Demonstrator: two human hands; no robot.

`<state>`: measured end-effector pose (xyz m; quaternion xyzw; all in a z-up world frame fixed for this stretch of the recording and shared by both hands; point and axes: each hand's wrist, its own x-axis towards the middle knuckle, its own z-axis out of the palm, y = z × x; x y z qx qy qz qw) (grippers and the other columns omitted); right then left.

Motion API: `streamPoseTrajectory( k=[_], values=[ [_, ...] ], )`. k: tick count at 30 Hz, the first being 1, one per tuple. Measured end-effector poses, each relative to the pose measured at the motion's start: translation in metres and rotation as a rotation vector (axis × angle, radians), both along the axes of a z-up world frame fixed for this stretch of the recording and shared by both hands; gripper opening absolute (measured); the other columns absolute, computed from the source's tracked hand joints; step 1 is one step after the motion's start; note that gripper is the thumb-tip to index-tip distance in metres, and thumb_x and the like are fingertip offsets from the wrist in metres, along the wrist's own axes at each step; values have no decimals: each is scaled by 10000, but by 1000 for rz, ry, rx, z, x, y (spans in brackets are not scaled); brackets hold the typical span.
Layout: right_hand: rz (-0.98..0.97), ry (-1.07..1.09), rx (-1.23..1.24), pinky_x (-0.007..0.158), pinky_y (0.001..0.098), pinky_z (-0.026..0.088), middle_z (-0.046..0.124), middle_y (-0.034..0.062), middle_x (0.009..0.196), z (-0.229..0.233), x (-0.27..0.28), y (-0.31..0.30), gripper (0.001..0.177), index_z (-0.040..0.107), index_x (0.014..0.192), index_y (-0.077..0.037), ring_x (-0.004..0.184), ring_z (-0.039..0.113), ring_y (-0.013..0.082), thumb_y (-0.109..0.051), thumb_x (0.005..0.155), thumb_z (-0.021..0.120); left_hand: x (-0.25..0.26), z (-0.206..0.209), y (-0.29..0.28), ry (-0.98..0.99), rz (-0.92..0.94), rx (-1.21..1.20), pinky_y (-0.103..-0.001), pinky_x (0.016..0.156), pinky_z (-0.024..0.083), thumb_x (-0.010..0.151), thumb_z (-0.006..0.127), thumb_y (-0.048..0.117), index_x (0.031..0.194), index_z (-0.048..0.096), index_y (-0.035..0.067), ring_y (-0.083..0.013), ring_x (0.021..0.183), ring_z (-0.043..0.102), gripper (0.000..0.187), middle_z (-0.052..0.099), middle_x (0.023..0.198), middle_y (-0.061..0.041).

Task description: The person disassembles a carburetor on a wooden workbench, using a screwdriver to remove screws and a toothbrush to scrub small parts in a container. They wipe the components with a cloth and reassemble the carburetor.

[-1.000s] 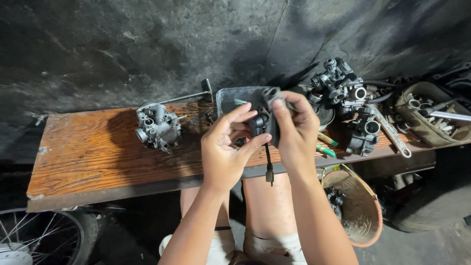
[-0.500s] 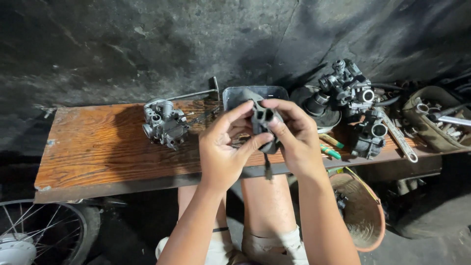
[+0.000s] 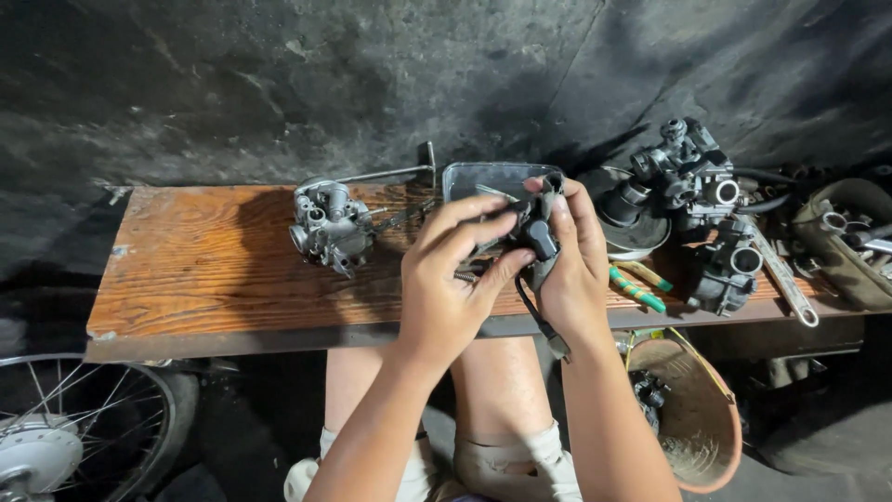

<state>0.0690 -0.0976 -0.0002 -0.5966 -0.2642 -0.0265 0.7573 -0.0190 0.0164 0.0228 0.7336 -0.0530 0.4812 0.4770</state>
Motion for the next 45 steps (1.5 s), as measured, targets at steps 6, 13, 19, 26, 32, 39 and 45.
streamPoseTrajectory(
  k=[6,13,19,26,32,39,45],
  values=[
    [81,85,151,635,233,522,689,169,939,-4,-5,11,331,529,1315,25,750,617,128,-170,1126,339,0,-4,-9,-46,147,-49,-345,765,622,838,865,97,947,805,124,-229,846,740,128,759,947,-32],
    [-24,-1,107,748,296,515,667,183,933,0,-12,19,351,608,1232,34,825,586,184,-196,1135,363,-2,-1,-14,-71,81,-129,-349,724,605,877,751,-6,990,771,115,-246,829,734,166,734,939,-47],
    [-162,-154,14,757,254,490,674,115,940,1,-6,13,314,641,1211,1,839,561,123,-238,1108,466,-7,-7,-22,-63,-132,-339,-425,859,615,940,699,64,1230,703,-8,-342,1051,738,300,730,1144,-214],
    [-128,-306,-15,646,269,385,553,61,781,2,4,7,226,572,938,-40,692,458,106,-167,1109,497,-9,-8,-19,34,-156,-357,-350,763,632,900,782,146,1182,696,-5,-254,894,702,330,648,1040,-176],
    [-210,-411,-56,494,260,380,530,62,606,-8,12,-4,258,602,805,-23,483,490,139,-96,1052,588,-2,-16,-13,232,-365,-618,-311,689,646,869,812,141,1186,650,-60,-166,771,691,408,687,901,-181],
    [-258,-170,5,419,233,472,647,116,638,18,-10,6,398,700,846,6,448,577,115,-202,1093,468,0,-16,-5,262,-480,-708,-348,649,654,856,797,54,1149,668,-64,-187,746,730,342,719,894,-215],
    [-349,-171,-73,776,310,540,792,173,1010,34,-31,8,443,732,929,5,867,662,138,-244,1136,430,7,-20,-9,280,-361,-636,-304,649,650,841,810,62,1091,696,-29,-143,759,719,290,737,870,-174]
  ],
)
